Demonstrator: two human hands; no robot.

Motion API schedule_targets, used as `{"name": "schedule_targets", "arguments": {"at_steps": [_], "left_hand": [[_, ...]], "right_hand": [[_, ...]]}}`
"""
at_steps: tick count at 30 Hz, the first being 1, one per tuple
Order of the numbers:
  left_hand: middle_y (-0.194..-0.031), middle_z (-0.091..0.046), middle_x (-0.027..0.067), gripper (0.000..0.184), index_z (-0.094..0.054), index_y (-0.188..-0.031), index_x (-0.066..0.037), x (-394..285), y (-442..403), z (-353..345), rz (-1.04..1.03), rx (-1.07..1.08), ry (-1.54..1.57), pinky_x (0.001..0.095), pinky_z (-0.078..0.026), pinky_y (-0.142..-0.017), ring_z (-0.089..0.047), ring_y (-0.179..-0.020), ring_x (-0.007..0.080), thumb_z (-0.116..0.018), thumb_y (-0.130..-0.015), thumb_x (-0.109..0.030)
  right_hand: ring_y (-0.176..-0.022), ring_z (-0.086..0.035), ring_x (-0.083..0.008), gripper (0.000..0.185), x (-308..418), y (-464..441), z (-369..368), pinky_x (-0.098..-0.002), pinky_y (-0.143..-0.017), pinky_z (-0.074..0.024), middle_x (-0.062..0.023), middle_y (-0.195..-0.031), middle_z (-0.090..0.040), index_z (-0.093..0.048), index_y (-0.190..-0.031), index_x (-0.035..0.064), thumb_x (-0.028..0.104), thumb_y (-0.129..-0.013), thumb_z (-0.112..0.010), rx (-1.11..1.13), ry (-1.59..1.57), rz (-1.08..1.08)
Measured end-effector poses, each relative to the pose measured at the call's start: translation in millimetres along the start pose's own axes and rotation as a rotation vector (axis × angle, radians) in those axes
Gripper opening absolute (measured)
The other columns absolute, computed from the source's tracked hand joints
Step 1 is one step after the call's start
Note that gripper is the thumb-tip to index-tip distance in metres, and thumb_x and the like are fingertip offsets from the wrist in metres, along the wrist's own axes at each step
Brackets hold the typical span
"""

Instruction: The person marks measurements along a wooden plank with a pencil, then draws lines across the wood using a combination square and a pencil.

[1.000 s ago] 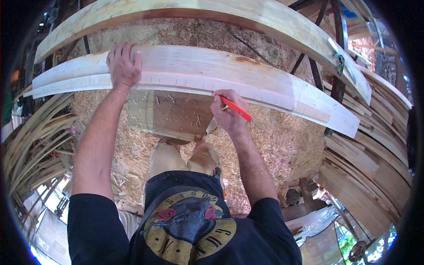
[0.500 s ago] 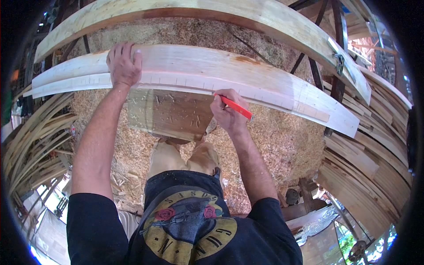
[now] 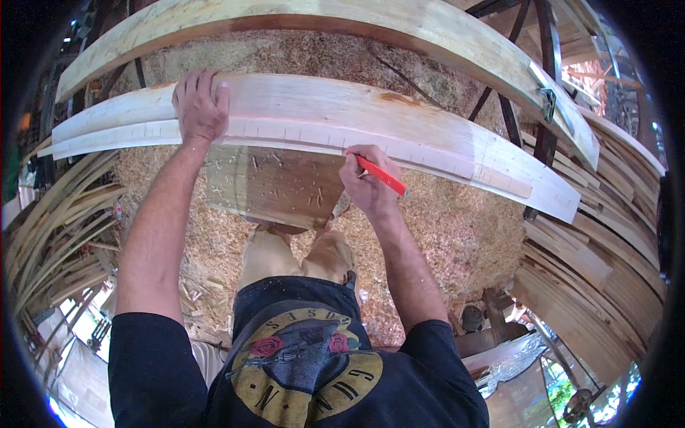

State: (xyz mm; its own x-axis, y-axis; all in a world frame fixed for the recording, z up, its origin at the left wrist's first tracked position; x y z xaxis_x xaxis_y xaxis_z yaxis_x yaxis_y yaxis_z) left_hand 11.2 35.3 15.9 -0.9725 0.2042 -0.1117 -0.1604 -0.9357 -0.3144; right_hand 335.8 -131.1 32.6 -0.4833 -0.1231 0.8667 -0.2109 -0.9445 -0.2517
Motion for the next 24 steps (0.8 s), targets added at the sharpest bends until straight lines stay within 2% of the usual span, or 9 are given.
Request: {"name": "schedule_targets", "arguments": {"at_steps": [2,5,14,17,24], "left_hand": [[-0.134,-0.064,0.0092,0.038,-0.068,-0.126,-0.016,0.3,1.2,0.5,-0.002,0.0,-0.003,0.0511,-0.035,-0.116,-0.051,-0.133,0.0339,-0.063,-0.093,-0.034],[-0.134,-0.064,0.0113,0.037,-0.067,-0.127,-0.013,-4.3,0.6,4.2,0.001,0.003,-0.01,0.0511,-0.035,-0.116,-0.052,-0.133,0.0352,-0.061,-0.097,-0.034],[-0.134,-0.064,0.0113,0.037,-0.067,-0.126,-0.013,-4.7,0.1,4.5,-0.004,0.017,-0.017,0.0506,-0.037,-0.115,-0.053,-0.132,0.0341,-0.061,-0.095,-0.033],[-0.133,-0.062,0.0093,0.039,-0.067,-0.124,-0.014,-2.9,1.5,-0.7,-0.003,-0.002,-0.009,0.0524,-0.034,-0.116,-0.049,-0.133,0.0344,-0.064,-0.091,-0.033],[-0.134,-0.063,0.0092,0.041,-0.068,-0.126,-0.014,2.2,2.3,-5.7,0.0,0.02,-0.007,0.0516,-0.032,-0.117,-0.049,-0.134,0.0337,-0.063,-0.093,-0.038]], "right_hand": [[-0.059,-0.065,-0.0194,0.01,1.3,-1.5,-0.1,-0.0325,-0.054,-0.0523,-0.0088,-0.074,-0.068,-0.069,-0.09,0.0051,-0.002,-0.083,-0.072,-0.019,0.004,0.044],[-0.062,-0.067,-0.0156,0.01,-2.1,5.5,3.1,-0.0304,-0.056,-0.053,-0.0085,-0.077,-0.071,-0.069,-0.091,0.0041,-0.002,-0.084,-0.07,0.017,-0.173,-0.185],[-0.059,-0.064,-0.0113,0.009,6.1,7.8,-2.0,-0.028,-0.055,-0.0522,-0.0071,-0.075,-0.071,-0.07,-0.095,0.0046,0.0,-0.087,-0.07,0.007,-0.165,-0.127],[-0.057,-0.063,-0.0111,0.011,11.7,3.0,-13.0,-0.028,-0.054,-0.0518,-0.007,-0.074,-0.069,-0.07,-0.095,0.0061,0.001,-0.086,-0.071,0.024,-0.07,-0.178],[-0.054,-0.061,-0.0121,0.008,7.3,3.4,-22.2,-0.0285,-0.052,-0.0512,-0.0063,-0.072,-0.068,-0.07,-0.09,0.0061,0.001,-0.085,-0.074,-0.02,-0.037,-0.087]]}}
Point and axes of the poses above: each hand's wrist, its own y-axis away from the middle knuckle, its own z-axis out of the back of the hand, x = y × z, the point moved 4 cm from there along -y, towards the middle knuckle
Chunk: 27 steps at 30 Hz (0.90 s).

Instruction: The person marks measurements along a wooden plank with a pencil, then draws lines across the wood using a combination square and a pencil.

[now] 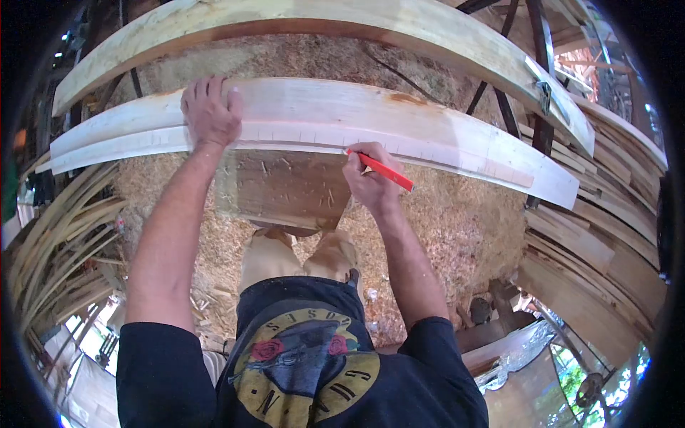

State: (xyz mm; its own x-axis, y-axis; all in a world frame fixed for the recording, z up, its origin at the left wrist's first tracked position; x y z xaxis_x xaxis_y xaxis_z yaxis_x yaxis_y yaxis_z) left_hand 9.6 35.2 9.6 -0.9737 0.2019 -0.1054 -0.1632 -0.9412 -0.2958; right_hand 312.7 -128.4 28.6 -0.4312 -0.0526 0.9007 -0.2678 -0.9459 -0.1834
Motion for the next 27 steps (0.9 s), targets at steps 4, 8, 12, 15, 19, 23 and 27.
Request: {"name": "schedule_targets", "arguments": {"at_steps": [4,8,12,15,19,23,27], "left_hand": [[-0.134,-0.064,0.0089,0.039,-0.067,-0.128,-0.016,-2.9,1.0,3.0,0.001,-0.021,-0.03,0.0499,-0.033,-0.117,-0.051,-0.133,0.0322,-0.062,-0.095,-0.036],[-0.134,-0.064,0.008,0.039,-0.068,-0.128,-0.016,-3.0,1.3,2.5,-0.005,-0.023,-0.044,0.0495,-0.033,-0.117,-0.051,-0.134,0.0319,-0.063,-0.095,-0.036],[-0.133,-0.064,0.0079,0.039,-0.067,-0.128,-0.015,-1.5,0.8,-0.4,-0.016,-0.041,-0.034,0.0493,-0.033,-0.117,-0.051,-0.133,0.0316,-0.063,-0.095,-0.036],[-0.133,-0.064,0.0082,0.04,-0.067,-0.128,-0.015,-1.6,1.0,0.9,-0.018,-0.039,-0.028,0.0492,-0.034,-0.117,-0.051,-0.133,0.0315,-0.062,-0.095,-0.036],[-0.133,-0.064,0.009,0.04,-0.067,-0.128,-0.014,-1.6,0.3,1.7,-0.023,-0.029,-0.021,0.0495,-0.034,-0.116,-0.052,-0.133,0.0317,-0.061,-0.095,-0.036],[-0.133,-0.064,0.0093,0.04,-0.067,-0.128,-0.014,-1.4,0.7,1.2,-0.026,-0.034,-0.02,0.0497,-0.035,-0.116,-0.052,-0.132,0.0322,-0.061,-0.095,-0.036],[-0.134,-0.064,0.0095,0.041,-0.067,-0.129,-0.014,-1.2,0.5,1.0,-0.025,-0.031,-0.035,0.0502,-0.034,-0.117,-0.051,-0.133,0.0331,-0.061,-0.095,-0.036]], "right_hand": [[-0.054,-0.062,-0.0113,0.009,6.3,-1.8,-0.3,-0.0279,-0.051,-0.051,-0.0066,-0.073,-0.068,-0.069,-0.088,0.0065,0.0,-0.084,-0.075,-0.009,0.043,0.03],[-0.064,-0.069,-0.013,0.01,4.0,-0.7,0.8,-0.0277,-0.058,-0.0557,-0.0073,-0.08,-0.074,-0.073,-0.094,0.0086,0.003,-0.086,-0.074,0.019,0.074,0.016],[-0.062,-0.068,-0.0134,0.009,2.7,-1.4,0.4,-0.0285,-0.057,-0.0551,-0.0071,-0.078,-0.073,-0.072,-0.093,0.0088,0.004,-0.085,-0.075,0.025,0.09,-0.002],[-0.058,-0.066,-0.0138,0.01,6.3,-2.4,-0.1,-0.0289,-0.054,-0.0539,-0.0065,-0.074,-0.071,-0.07,-0.09,0.0083,0.002,-0.084,-0.074,0.016,0.095,0.014],[-0.054,-0.064,-0.0151,0.013,3.6,-1.6,-0.7,-0.0298,-0.051,-0.0529,-0.0066,-0.071,-0.067,-0.067,-0.088,0.0073,-0.001,-0.082,-0.074,0.024,0.082,0.039],[-0.055,-0.065,-0.0165,0.014,3.6,-0.8,-2.1,-0.0307,-0.051,-0.0528,-0.007,-0.07,-0.066,-0.066,-0.088,0.0075,-0.001,-0.082,-0.074,0.021,0.076,0.002],[-0.056,-0.065,-0.0174,0.014,0.2,0.3,-3.1,-0.0316,-0.051,-0.0522,-0.0075,-0.07,-0.066,-0.065,-0.087,0.0078,-0.001,-0.081,-0.074,0.024,0.083,0.048]]}}
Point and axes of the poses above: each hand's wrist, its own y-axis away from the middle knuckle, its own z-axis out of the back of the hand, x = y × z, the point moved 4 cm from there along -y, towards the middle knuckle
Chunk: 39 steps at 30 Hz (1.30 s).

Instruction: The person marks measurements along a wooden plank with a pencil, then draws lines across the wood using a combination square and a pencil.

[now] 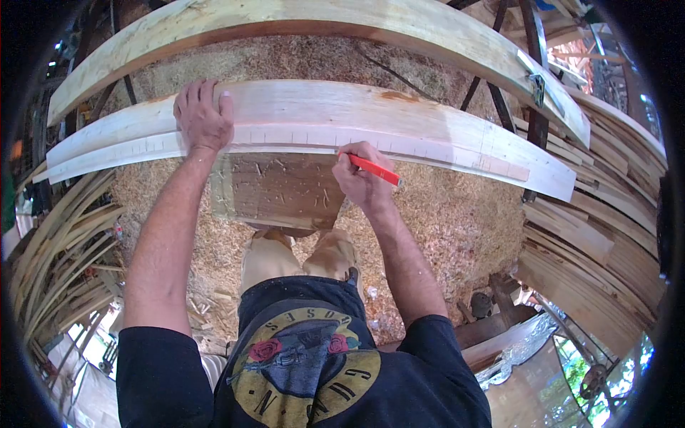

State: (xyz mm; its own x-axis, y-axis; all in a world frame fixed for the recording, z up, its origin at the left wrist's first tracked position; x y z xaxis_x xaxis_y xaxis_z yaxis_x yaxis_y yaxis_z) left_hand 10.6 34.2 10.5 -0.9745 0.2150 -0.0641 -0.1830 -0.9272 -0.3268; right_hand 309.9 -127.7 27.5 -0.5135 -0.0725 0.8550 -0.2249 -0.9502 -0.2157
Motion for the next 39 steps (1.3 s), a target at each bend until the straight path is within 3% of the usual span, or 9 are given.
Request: {"name": "schedule_targets", "arguments": {"at_steps": [8,11,20,29,39], "left_hand": [[-0.134,-0.064,0.0101,0.042,-0.067,-0.129,-0.013,-1.7,-0.9,2.9,0.001,0.015,0.0,0.0508,-0.034,-0.117,-0.051,-0.133,0.0334,-0.061,-0.095,-0.036],[-0.135,-0.063,0.0108,0.042,-0.067,-0.129,-0.012,-1.1,-0.3,2.0,-0.002,0.004,0.02,0.0504,-0.034,-0.117,-0.051,-0.133,0.0334,-0.061,-0.095,-0.036],[-0.135,-0.063,0.0111,0.042,-0.067,-0.128,-0.011,-4.4,-1.4,4.7,0.015,0.0,0.027,0.0513,-0.035,-0.116,-0.051,-0.133,0.035,-0.062,-0.094,-0.034],[-0.134,-0.063,0.0102,0.042,-0.066,-0.128,-0.011,-5.8,-3.4,7.4,0.037,0.077,0.051,0.0528,-0.033,-0.118,-0.048,-0.135,0.0358,-0.063,-0.094,-0.035],[-0.135,-0.062,0.0098,0.044,-0.066,-0.13,-0.014,-5.6,-0.9,5.4,0.04,0.051,0.021,0.0533,-0.031,-0.119,-0.047,-0.136,0.0355,-0.061,-0.094,-0.039]], "right_hand": [[-0.055,-0.064,-0.0181,0.014,0.7,0.0,0.4,-0.0318,-0.051,-0.0522,-0.0074,-0.07,-0.065,-0.065,-0.088,0.0078,-0.002,-0.081,-0.073,0.024,-0.014,-0.023],[-0.055,-0.063,-0.0164,0.014,7.1,-5.3,2.1,-0.0311,-0.051,-0.0519,-0.0068,-0.07,-0.065,-0.065,-0.088,0.0071,-0.002,-0.082,-0.073,-0.034,0.014,0.079],[-0.057,-0.065,-0.0144,0.011,7.6,5.6,1.5,-0.0292,-0.053,-0.0526,-0.0067,-0.068,-0.067,-0.068,-0.091,0.0068,0.0,-0.082,-0.073,0.046,-0.131,-0.173],[-0.056,-0.064,-0.0193,0.013,21.4,-2.3,-29.2,-0.0338,-0.054,-0.0533,-0.0079,-0.07,-0.066,-0.069,-0.092,0.0075,0.002,-0.082,-0.074,0.003,-0.051,-0.058],[-0.055,-0.063,-0.0157,0.015,21.8,-0.1,-39.7,-0.0304,-0.052,-0.0521,-0.0061,-0.072,-0.066,-0.067,-0.092,0.0084,-0.001,-0.082,-0.074,0.003,-0.024,0.007]]}}
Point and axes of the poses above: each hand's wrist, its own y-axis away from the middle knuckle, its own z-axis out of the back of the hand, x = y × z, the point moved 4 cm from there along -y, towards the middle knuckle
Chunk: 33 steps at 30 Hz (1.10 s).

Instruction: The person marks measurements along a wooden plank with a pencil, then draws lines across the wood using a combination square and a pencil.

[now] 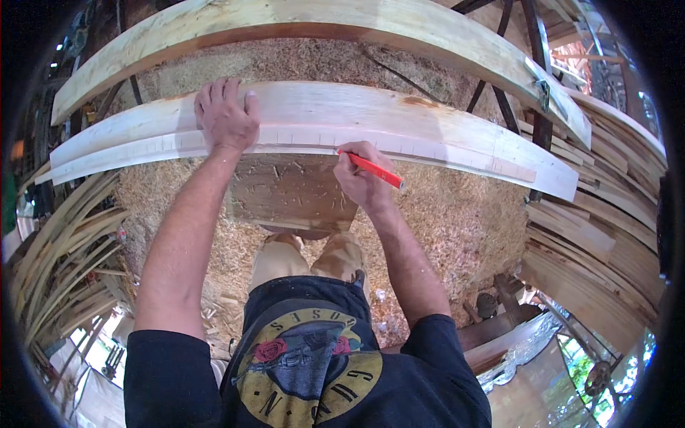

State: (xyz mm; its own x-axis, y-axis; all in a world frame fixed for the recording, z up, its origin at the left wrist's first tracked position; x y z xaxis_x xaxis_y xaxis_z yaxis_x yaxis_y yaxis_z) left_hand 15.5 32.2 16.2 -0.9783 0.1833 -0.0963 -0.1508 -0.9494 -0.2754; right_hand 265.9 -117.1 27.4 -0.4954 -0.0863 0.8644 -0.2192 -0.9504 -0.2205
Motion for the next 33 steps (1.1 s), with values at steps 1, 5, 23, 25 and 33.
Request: {"name": "schedule_targets", "arguments": {"at_steps": [1,5,23,25,33], "left_hand": [[-0.135,-0.062,0.0098,0.044,-0.066,-0.131,-0.014,0.0,0.5,0.0,0.001,0.004,-0.001,0.0533,-0.031,-0.119,-0.047,-0.136,0.0355,-0.06,-0.094,-0.039],[-0.139,-0.061,0.0096,0.045,-0.065,-0.133,-0.015,-0.1,0.7,-1.1,0.013,0.017,-0.006,0.0528,-0.03,-0.12,-0.046,-0.138,0.0348,-0.061,-0.094,-0.039],[-0.141,-0.061,0.0102,0.044,-0.065,-0.133,-0.014,-0.4,0.3,0.1,0.004,0.02,0.009,0.0527,-0.03,-0.12,-0.047,-0.138,0.0339,-0.06,-0.096,-0.038],[-0.14,-0.061,0.0102,0.044,-0.065,-0.132,-0.013,-0.1,0.7,-0.9,0.002,0.015,0.002,0.0527,-0.03,-0.12,-0.047,-0.137,0.0339,-0.06,-0.096,-0.038],[-0.138,-0.062,0.0099,0.043,-0.066,-0.13,-0.013,-0.4,1.1,0.7,0.003,0.006,0.01,0.052,-0.031,-0.119,-0.047,-0.137,0.033,-0.061,-0.095,-0.038]], "right_hand": [[-0.055,-0.062,-0.0154,0.016,2.3,-1.2,0.6,-0.0301,-0.052,-0.0519,-0.0059,-0.072,-0.066,-0.067,-0.092,0.0085,-0.001,-0.082,-0.074,0.002,0.0,0.004],[-0.055,-0.062,-0.0153,0.016,4.7,-2.2,1.5,-0.0298,-0.052,-0.0517,-0.006,-0.072,-0.066,-0.067,-0.093,0.0088,-0.001,-0.083,-0.074,0.001,-0.009,0.016],[-0.055,-0.062,-0.022,0.017,3.8,-1.2,-1.9,-0.0347,-0.052,-0.0512,-0.0073,-0.069,-0.064,-0.064,-0.09,0.0095,-0.001,-0.081,-0.074,0.003,0.025,0.005],[-0.055,-0.062,-0.0212,0.017,4.6,-1.3,-1.2,-0.0344,-0.052,-0.051,-0.0072,-0.069,-0.064,-0.064,-0.089,0.0093,-0.001,-0.081,-0.074,0.003,0.036,0.016],[-0.055,-0.063,-0.0203,0.017,3.9,0.0,-1.2,-0.0341,-0.051,-0.0507,-0.0078,-0.069,-0.064,-0.065,-0.09,0.009,-0.002,-0.081,-0.074,0.013,0.023,0.005]]}}
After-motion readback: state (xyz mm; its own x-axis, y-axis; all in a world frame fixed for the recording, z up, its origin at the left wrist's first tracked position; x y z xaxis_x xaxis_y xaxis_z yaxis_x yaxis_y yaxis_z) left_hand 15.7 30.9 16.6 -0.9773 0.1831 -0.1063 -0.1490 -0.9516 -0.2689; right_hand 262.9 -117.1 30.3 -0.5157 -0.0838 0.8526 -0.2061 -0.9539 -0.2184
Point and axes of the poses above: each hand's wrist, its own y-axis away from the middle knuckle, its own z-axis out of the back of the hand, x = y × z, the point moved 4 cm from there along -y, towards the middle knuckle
